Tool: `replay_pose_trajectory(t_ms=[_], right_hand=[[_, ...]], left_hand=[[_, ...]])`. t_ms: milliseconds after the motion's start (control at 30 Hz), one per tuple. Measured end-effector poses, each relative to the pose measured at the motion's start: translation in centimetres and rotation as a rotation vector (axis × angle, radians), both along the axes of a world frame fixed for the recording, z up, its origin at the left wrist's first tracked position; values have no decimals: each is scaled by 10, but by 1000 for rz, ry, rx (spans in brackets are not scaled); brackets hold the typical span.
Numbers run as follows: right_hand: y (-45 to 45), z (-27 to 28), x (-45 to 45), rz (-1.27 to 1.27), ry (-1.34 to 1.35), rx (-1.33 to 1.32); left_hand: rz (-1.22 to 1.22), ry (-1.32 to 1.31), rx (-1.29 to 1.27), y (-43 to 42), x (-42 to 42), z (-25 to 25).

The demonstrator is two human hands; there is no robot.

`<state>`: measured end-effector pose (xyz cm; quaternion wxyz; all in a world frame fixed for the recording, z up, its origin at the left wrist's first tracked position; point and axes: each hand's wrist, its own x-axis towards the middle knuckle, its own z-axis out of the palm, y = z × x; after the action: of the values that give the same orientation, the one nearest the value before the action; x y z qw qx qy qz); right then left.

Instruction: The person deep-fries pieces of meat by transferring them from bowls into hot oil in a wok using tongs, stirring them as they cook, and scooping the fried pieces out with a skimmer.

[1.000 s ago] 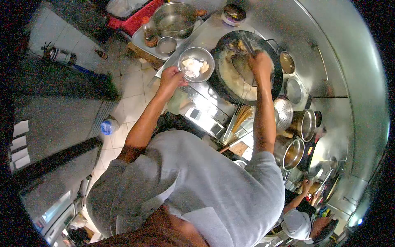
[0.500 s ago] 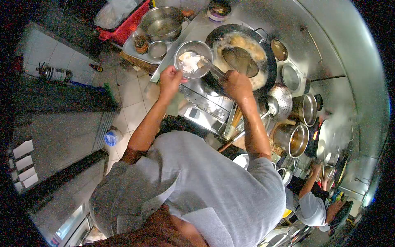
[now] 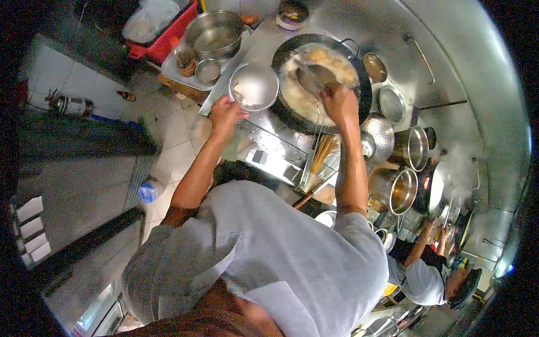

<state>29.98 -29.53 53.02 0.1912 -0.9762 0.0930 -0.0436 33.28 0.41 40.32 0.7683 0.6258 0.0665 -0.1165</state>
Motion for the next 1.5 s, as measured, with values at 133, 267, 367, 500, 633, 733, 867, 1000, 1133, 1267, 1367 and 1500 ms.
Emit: replay_pose_trajectory(t_ms=[133, 267, 367, 500, 633, 733, 867, 1000, 1133, 1267, 1367, 1500], right_hand=[[-87, -69, 76, -101, -59, -238], [-120, -97, 124, -223, 32, -329], [-105, -79, 122, -316, -25, -336], [-30, -29, 64, -96, -45, -192], [40, -16, 14, 130, 52, -46], [74, -19, 0, 159, 101, -131], [70, 3, -21, 332, 226, -168], [61, 4, -23, 224, 156, -178], [59, 1, -7, 229, 110, -181], [50, -5, 6, 372, 91, -259], [46, -12, 13, 418, 68, -299], [52, -7, 13, 401, 143, -165]], left_hand=[[-3, 11, -41, 2, 0, -10], [26, -1, -63, 5, -2, -6], [20, -1, -35, 10, 1, -6], [76, -30, -47, 12, 4, 0], [23, -79, 35, 11, 6, -4], [-6, -135, 37, 2, 7, -4], [12, -163, 22, 1, 8, 4], [-1, -135, 57, 1, 4, 3], [-6, -143, 35, -2, 4, 2], [-39, -161, 73, -2, 4, -3], [-129, -191, 87, -3, 3, 0], [-147, -214, 166, -4, 5, -2]])
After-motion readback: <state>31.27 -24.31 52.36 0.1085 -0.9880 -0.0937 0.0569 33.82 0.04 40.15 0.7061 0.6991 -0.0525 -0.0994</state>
